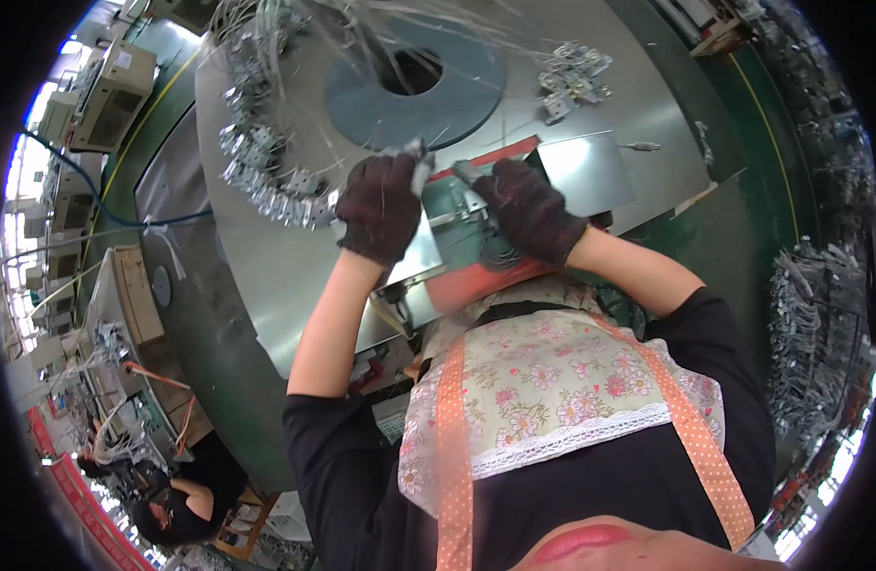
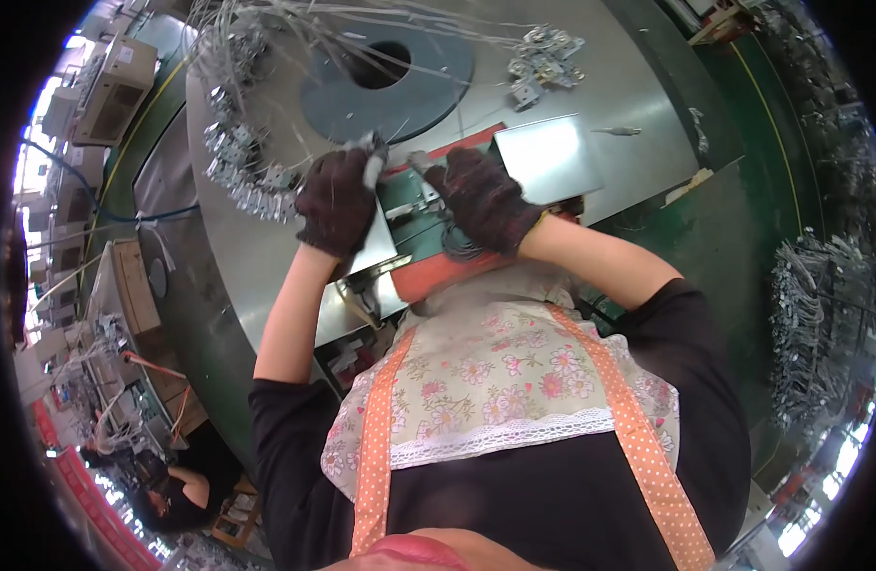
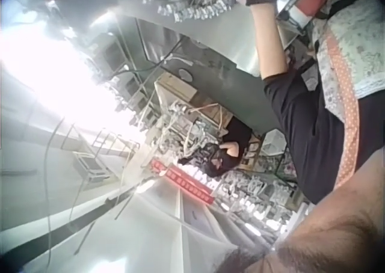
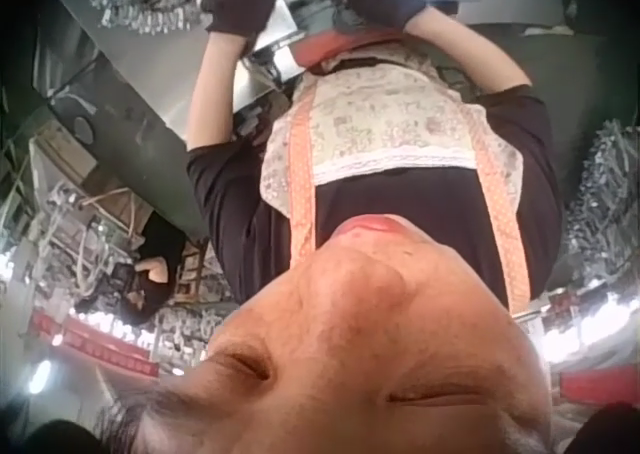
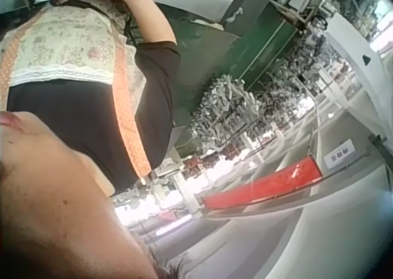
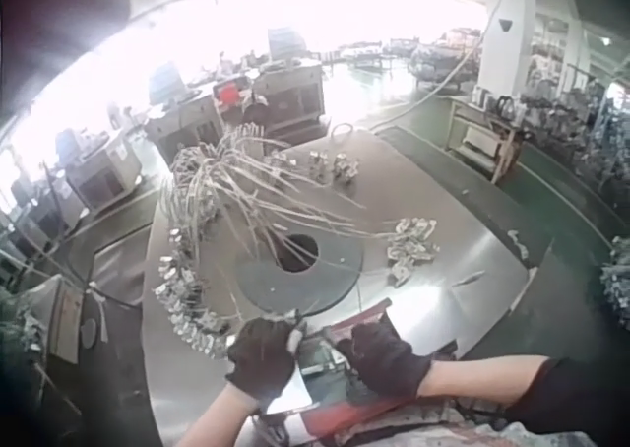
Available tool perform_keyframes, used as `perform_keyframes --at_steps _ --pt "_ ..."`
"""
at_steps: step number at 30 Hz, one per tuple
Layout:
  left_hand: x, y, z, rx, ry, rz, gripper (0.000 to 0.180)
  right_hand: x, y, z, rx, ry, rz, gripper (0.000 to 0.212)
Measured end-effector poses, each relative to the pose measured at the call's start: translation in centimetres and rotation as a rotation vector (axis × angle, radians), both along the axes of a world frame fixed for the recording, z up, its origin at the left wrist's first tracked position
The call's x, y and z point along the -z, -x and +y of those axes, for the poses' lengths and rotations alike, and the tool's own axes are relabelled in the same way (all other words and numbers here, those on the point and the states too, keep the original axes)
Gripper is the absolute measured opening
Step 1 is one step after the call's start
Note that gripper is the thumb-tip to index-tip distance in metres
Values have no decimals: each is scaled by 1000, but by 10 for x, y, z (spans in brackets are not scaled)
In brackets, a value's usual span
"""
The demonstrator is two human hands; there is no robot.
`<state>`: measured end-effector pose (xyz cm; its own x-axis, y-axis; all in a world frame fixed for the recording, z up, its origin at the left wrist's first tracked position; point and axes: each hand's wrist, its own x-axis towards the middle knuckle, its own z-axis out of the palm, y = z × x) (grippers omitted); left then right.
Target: The person picks up a component from a circular rack, places it onto a machine, and presses it down. After the machine operates, they remove the component and return it to the rack before repeating the process.
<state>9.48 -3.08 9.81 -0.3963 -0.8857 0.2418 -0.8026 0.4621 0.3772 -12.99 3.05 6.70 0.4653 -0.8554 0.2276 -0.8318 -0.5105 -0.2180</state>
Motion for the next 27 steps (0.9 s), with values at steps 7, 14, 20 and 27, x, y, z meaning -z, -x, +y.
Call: perform_keyframes --at_steps 7,14,20,27 --pt "12 46 26 480 0 -327 29 -18 1 2 -36 -228 -166 66" --pt "25 61 41 315 67 -191 40 -29 55 -35 -364 -374 -595 56" --pt "31 67 47 252 66 -226 56 -9 164 -89 294 245 -352 38" --pt "32 63 51 225 66 -195 56 -34 172 -89 366 22 -329 42"
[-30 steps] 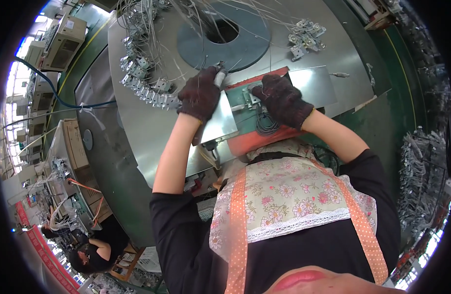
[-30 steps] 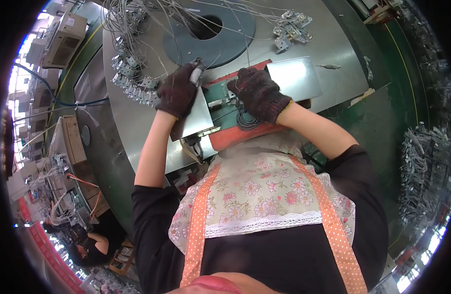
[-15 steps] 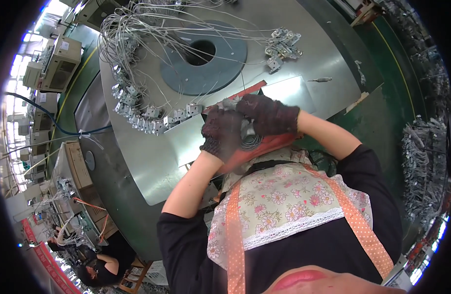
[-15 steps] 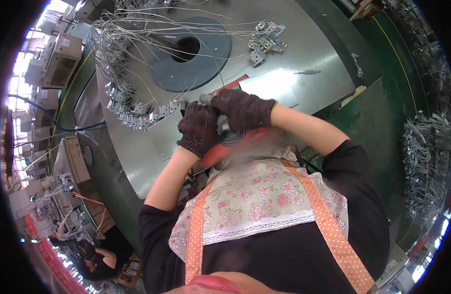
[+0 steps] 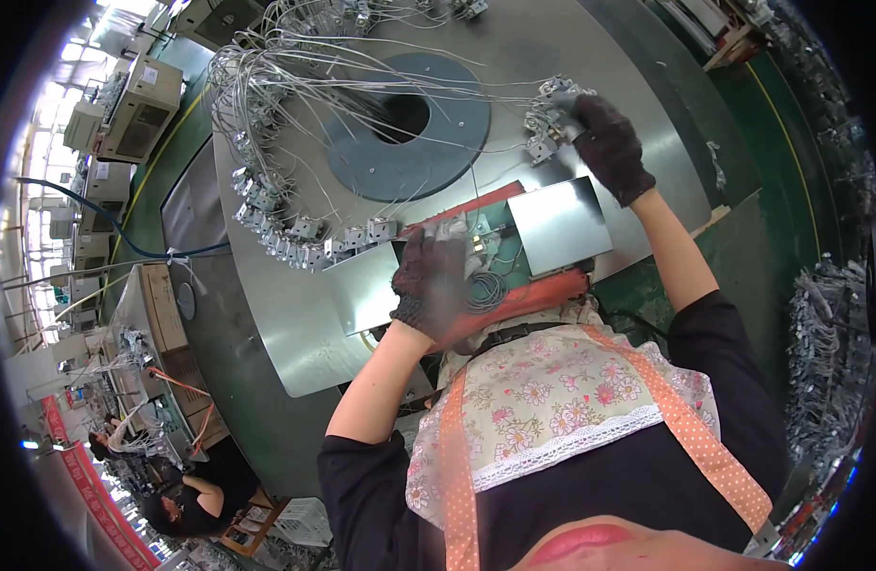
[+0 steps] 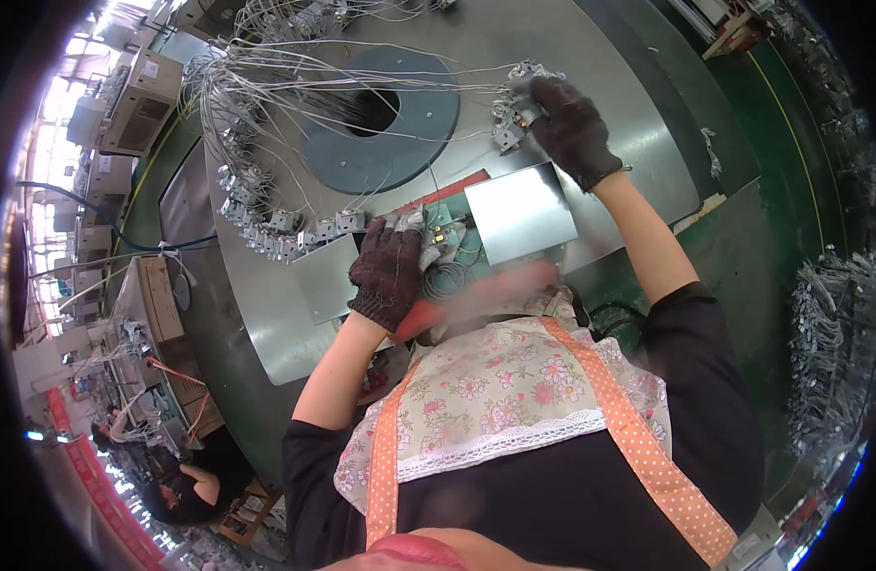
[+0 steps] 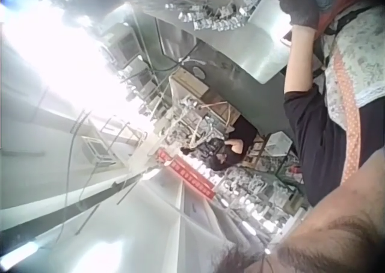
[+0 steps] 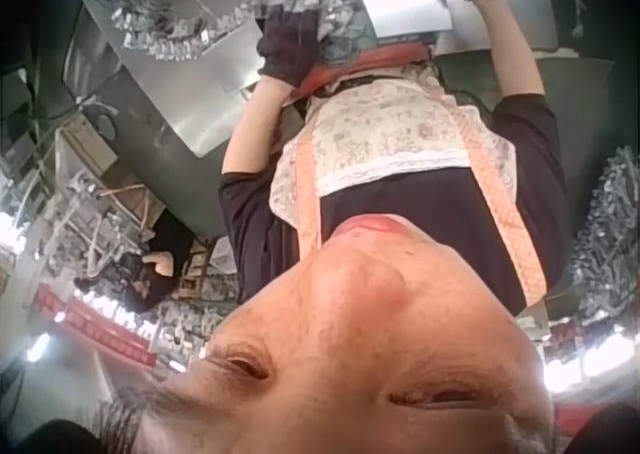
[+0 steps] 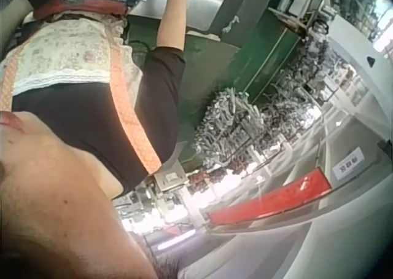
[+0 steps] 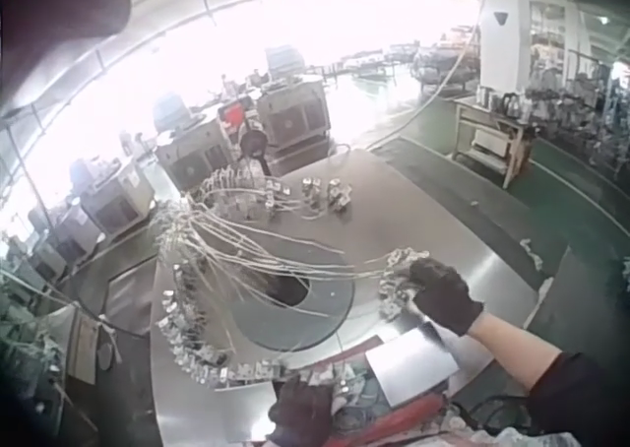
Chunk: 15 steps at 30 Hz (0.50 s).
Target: The person picks up a component from a circular rack, places it onto a machine, and presses it down. After the machine operates, they remove the component and return it to the rack before repeating the process.
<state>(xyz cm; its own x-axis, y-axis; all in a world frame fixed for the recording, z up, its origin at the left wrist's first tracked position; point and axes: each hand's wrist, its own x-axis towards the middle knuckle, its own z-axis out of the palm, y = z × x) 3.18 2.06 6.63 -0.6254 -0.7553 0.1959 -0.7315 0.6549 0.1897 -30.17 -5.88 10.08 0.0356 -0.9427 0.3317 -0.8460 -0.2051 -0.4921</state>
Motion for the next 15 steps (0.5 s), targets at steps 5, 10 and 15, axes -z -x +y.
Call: perform_keyframes --at_steps 5,10,15 --pt "-9 5 0 -23 24 -6 55 19 -12 -5 -131 -295 25 65" --pt "-7 7 -2 -19 46 -8 56 50 -14 -43 1 -204 322 85" --pt "-5 6 -1 -41 33 -37 55 98 -27 -71 86 41 265 80"
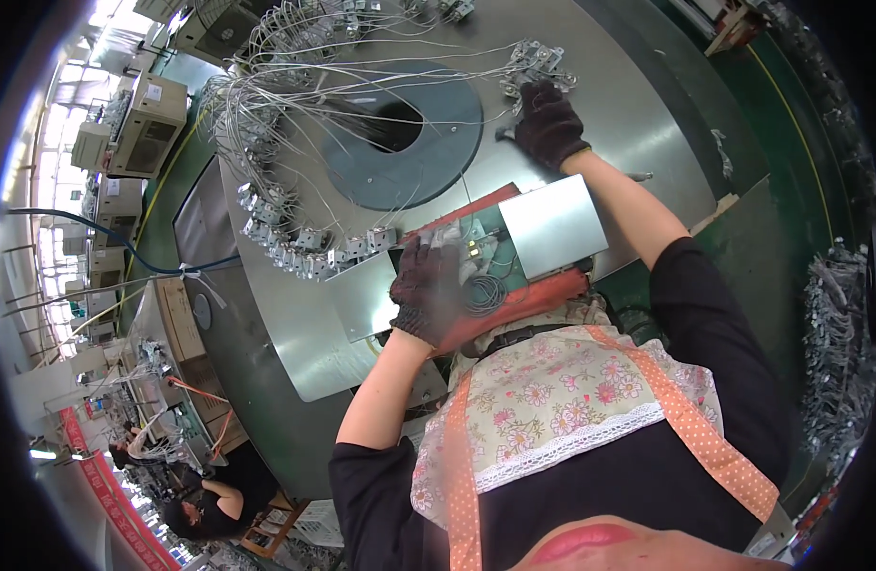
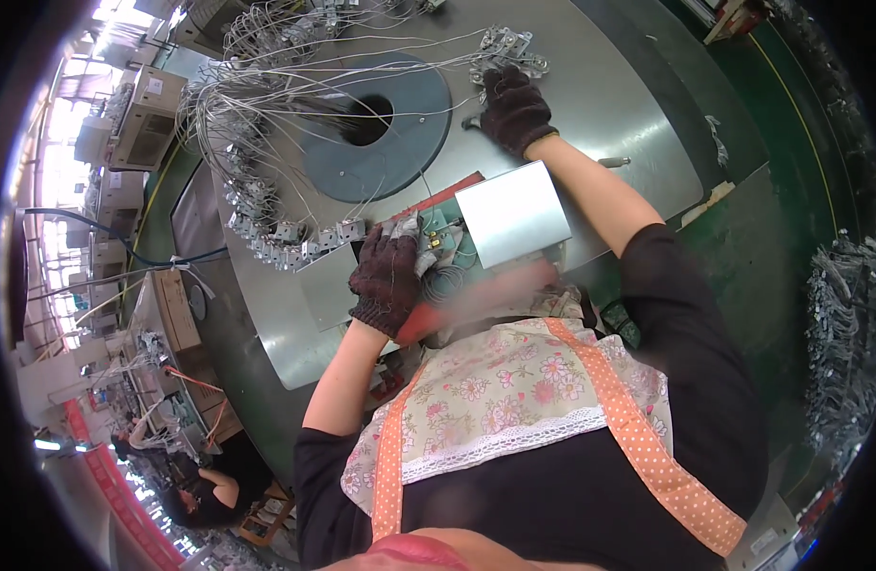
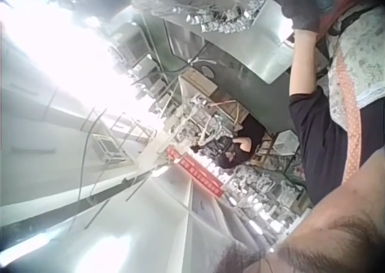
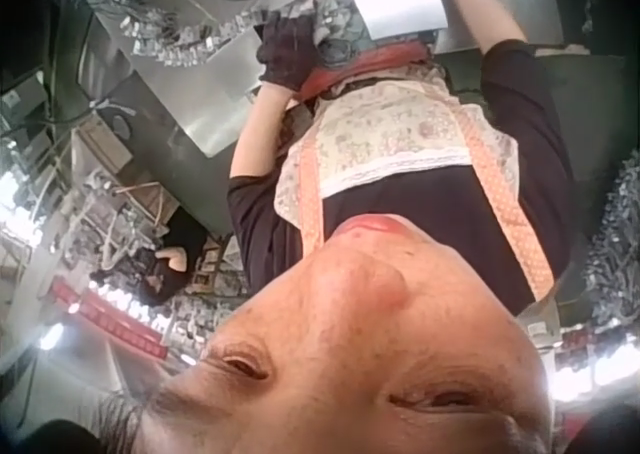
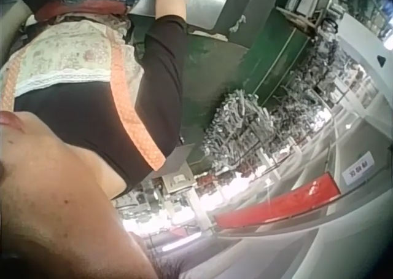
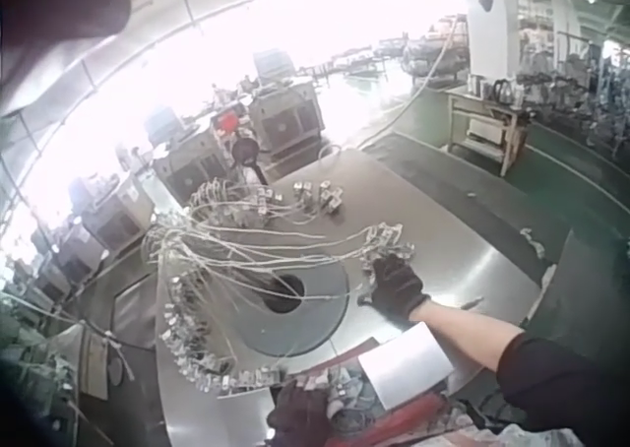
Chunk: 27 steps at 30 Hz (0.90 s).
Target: The person picks up a component from a circular rack, places it onto a machine, and presses it down. After the machine operates, they remove the component and return it to the rack before repeating the process.
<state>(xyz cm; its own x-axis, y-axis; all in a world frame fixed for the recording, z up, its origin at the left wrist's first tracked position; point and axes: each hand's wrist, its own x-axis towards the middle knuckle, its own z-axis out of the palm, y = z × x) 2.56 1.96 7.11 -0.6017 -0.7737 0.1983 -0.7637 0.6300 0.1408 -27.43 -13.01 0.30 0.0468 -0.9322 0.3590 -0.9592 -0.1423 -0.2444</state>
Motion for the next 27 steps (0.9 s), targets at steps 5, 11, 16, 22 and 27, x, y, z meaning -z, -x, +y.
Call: perform_keyframes --at_steps 5,11,16,22,27 --pt "-2 4 -1 4 -41 -4 55 20 0 -21 40 102 68 66" --pt "2 0 -1 -6 -12 0 55 -8 44 5 -217 -203 -39 59" --pt "0 -4 0 -12 -32 -12 55 -41 77 34 -382 -162 -156 52" --pt "-4 -1 2 -2 -60 -1 56 -47 73 55 -415 -620 -1032 41" --pt "-5 0 -1 10 -79 22 57 -13 66 45 -357 -397 -969 46"
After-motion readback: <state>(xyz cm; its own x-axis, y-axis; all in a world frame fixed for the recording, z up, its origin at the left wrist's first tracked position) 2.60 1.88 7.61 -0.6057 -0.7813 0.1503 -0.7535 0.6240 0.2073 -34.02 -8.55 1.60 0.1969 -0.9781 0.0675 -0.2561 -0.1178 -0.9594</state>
